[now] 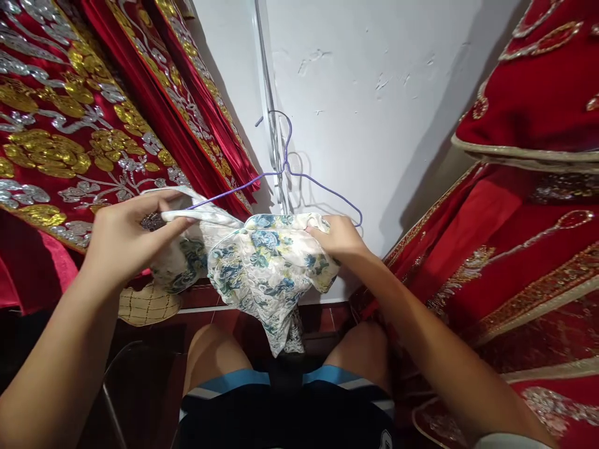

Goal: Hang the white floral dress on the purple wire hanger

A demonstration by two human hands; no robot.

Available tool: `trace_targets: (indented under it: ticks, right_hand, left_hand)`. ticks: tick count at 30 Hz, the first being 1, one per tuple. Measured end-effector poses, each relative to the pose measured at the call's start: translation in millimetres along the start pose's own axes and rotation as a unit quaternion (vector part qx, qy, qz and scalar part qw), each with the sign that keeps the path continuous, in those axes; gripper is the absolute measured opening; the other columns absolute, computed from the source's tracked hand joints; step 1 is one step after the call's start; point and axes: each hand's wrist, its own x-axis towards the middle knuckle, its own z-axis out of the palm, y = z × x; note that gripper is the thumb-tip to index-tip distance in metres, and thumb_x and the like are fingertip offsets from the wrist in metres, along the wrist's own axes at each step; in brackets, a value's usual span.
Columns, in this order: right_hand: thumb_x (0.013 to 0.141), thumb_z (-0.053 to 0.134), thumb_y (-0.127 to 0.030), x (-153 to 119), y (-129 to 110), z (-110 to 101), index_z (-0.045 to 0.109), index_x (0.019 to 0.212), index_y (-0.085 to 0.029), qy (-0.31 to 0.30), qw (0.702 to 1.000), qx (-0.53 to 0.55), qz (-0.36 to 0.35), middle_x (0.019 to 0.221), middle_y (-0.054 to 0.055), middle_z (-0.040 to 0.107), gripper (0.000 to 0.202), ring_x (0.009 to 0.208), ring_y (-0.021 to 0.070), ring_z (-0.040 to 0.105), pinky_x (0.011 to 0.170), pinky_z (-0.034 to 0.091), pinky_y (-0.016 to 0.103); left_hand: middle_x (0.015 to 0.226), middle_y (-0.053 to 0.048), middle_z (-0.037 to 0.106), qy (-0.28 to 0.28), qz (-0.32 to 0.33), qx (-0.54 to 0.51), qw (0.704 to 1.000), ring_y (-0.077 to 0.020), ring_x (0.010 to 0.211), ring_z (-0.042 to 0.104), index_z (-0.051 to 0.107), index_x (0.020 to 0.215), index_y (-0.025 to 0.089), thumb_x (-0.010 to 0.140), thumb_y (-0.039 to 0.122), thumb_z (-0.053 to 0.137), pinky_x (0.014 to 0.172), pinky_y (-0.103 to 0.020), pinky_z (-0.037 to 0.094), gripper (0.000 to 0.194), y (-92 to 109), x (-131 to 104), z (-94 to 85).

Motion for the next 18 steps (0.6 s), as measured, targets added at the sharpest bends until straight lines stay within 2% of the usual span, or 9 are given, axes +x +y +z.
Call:
trace_targets:
  ticks: [4, 7, 10, 12, 15, 16, 18]
  right_hand:
    - [0.083, 0.061, -0.044, -5, 2, 1, 0.07, 0.078, -0.016, 0.007, 0.999, -0.034, -0.001, 0.075, 0.009, 0.072, 0.03, 0.069, 0.0247, 0.063, 0.058, 0.04, 0.03]
    - [0.085, 0.057, -0.047, -12, 5, -1, 0.07, 0.079, -0.017, 0.024, 0.999, -0.039, -0.021, 0.072, 0.008, 0.07, 0.033, 0.068, 0.0241, 0.062, 0.058, 0.039, 0.03]
    - [0.084, 0.058, -0.042, -18, 15, -12, 0.072, 0.087, -0.018, 0.069, 0.996, -0.01, -0.061, 0.078, 0.006, 0.071, 0.028, 0.074, 0.0239, 0.063, 0.065, 0.044, 0.03]
    - [0.08, 0.062, -0.035, -21, 26, -23, 0.072, 0.104, -0.019, 0.128, 0.987, -0.006, -0.092, 0.079, 0.004, 0.07, 0.031, 0.075, 0.0224, 0.063, 0.068, 0.046, 0.03]
    - [0.076, 0.065, -0.028, -18, 42, -38, 0.055, 0.141, -0.02, 0.226, 0.968, -0.007, -0.106, 0.076, 0.0, 0.067, 0.066, 0.07, 0.0205, 0.061, 0.071, 0.048, 0.031]
    - [0.076, 0.067, -0.029, -16, 45, -42, 0.05, 0.146, -0.02, 0.247, 0.964, -0.011, -0.101, 0.076, 0.001, 0.067, 0.073, 0.071, 0.021, 0.062, 0.072, 0.049, 0.032]
    - [0.076, 0.069, -0.034, -9, 47, -47, 0.056, 0.142, -0.017, 0.264, 0.961, -0.018, -0.086, 0.082, 0.005, 0.07, 0.069, 0.078, 0.0242, 0.064, 0.076, 0.05, 0.035]
  left_hand:
    - [0.09, -0.003, 0.074, -0.095, 0.06, -0.005, 0.994, -0.0166, 0.074, 0.066, 0.057, 0.08, 0.019, 0.085, 0.034, 0.065, 0.069, -0.029, 0.048, 0.017, 11, 28, 26.5]
    - [0.072, 0.001, 0.066, -0.079, 0.079, -0.016, 0.994, -0.0132, 0.059, 0.056, 0.06, 0.099, 0.018, 0.089, 0.031, 0.06, 0.059, -0.026, 0.041, 0.016, 12, 38, 50.0]
    - [0.073, 0.0, 0.066, -0.068, 0.088, -0.031, 0.993, -0.0138, 0.06, 0.056, 0.062, 0.111, 0.018, 0.093, 0.034, 0.056, 0.061, -0.026, 0.04, 0.025, 6, 38, 64.5]
    - [0.076, -0.001, 0.068, -0.073, 0.093, -0.038, 0.992, -0.0139, 0.063, 0.058, 0.067, 0.105, 0.019, 0.095, 0.038, 0.053, 0.063, -0.026, 0.04, 0.025, 3, 35, 69.0]
    - [0.064, 0.001, 0.061, -0.065, 0.087, -0.04, 0.993, -0.0126, 0.056, 0.052, 0.07, 0.088, 0.019, 0.095, 0.043, 0.051, 0.058, -0.025, 0.036, 0.032, 0, 32, 71.5]
    - [0.059, 0.002, 0.057, -0.062, 0.083, -0.036, 0.994, -0.0123, 0.053, 0.049, 0.069, 0.083, 0.019, 0.095, 0.044, 0.051, 0.056, -0.026, 0.034, 0.034, 1, 31, 71.8]
    - [0.052, 0.003, 0.048, -0.056, 0.077, -0.017, 0.995, -0.0124, 0.05, 0.043, 0.066, 0.073, 0.019, 0.094, 0.046, 0.051, 0.054, -0.027, 0.03, 0.038, 1, 31, 71.6]
